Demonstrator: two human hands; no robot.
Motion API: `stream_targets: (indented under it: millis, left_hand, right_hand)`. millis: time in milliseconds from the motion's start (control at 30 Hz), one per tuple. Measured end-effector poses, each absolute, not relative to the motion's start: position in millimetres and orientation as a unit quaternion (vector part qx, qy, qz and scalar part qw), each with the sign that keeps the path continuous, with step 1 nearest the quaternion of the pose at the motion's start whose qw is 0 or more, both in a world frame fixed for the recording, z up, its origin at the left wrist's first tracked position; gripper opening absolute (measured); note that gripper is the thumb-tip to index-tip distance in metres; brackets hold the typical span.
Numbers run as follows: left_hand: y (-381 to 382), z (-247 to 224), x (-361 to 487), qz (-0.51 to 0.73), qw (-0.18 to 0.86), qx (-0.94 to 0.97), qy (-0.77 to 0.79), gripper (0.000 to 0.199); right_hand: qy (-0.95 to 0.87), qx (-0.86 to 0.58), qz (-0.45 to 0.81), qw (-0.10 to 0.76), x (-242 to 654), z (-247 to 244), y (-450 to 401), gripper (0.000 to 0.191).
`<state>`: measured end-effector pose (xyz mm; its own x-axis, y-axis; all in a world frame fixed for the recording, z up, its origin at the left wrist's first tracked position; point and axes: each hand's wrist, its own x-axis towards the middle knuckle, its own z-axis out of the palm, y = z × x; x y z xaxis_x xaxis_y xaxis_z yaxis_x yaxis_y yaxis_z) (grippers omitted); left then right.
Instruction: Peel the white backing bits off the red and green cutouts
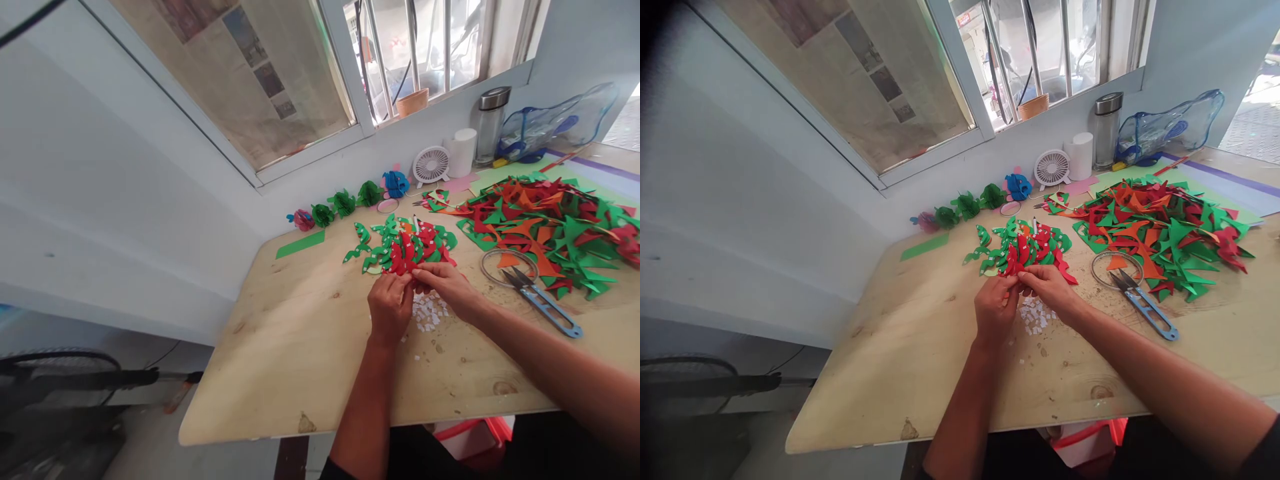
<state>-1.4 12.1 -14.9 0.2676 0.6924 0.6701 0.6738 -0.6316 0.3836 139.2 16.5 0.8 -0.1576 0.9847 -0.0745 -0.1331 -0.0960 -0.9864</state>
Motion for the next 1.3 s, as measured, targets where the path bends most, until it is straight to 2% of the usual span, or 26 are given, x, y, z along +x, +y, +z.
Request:
stream_targets:
  millis: [167,300,400,533,667,767,933,1300]
  left_hand:
    - [9,-11,0,0.429,0.040,0.795,0.427,0.016]
    - [6,-9,1,0.457,0.126,0.763,0.440,0.018]
    - [6,-9,2,0.496,0.233,0.683,0.483,0.015]
    - [12,-10,4,0.535,0.430,0.527,0.501,0.022]
    - [14,-2,6,0.546,0.629,0.355,0.425,0.028]
    - [12,7,7,0.544,0.713,0.281,0.342,0.032]
    - [11,7,7,0.553,0.723,0.260,0.323,0.031]
    - [16,-1,8,0.610,0.661,0.256,0.354,0.037]
  right_hand:
    - [-0.472,-0.440,0.589,0.487,139,-2,19,0.028]
    - [-0.480,-0.445,0.582,0.483,139,0,19,0.026]
    - [-0.513,-0.453,0.550,0.479,139,2,17,0.024]
    - [-0.563,-0.454,0.497,0.480,137,3,14,0.025]
    - [-0.587,-0.445,0.473,0.483,137,2,13,0.027]
    - [-0.599,-0.432,0.476,0.478,136,3,12,0.027]
    - [-0.617,-0.412,0.499,0.447,134,5,9,0.028]
    - [-0.613,-0.398,0.537,0.420,132,-4,12,0.029]
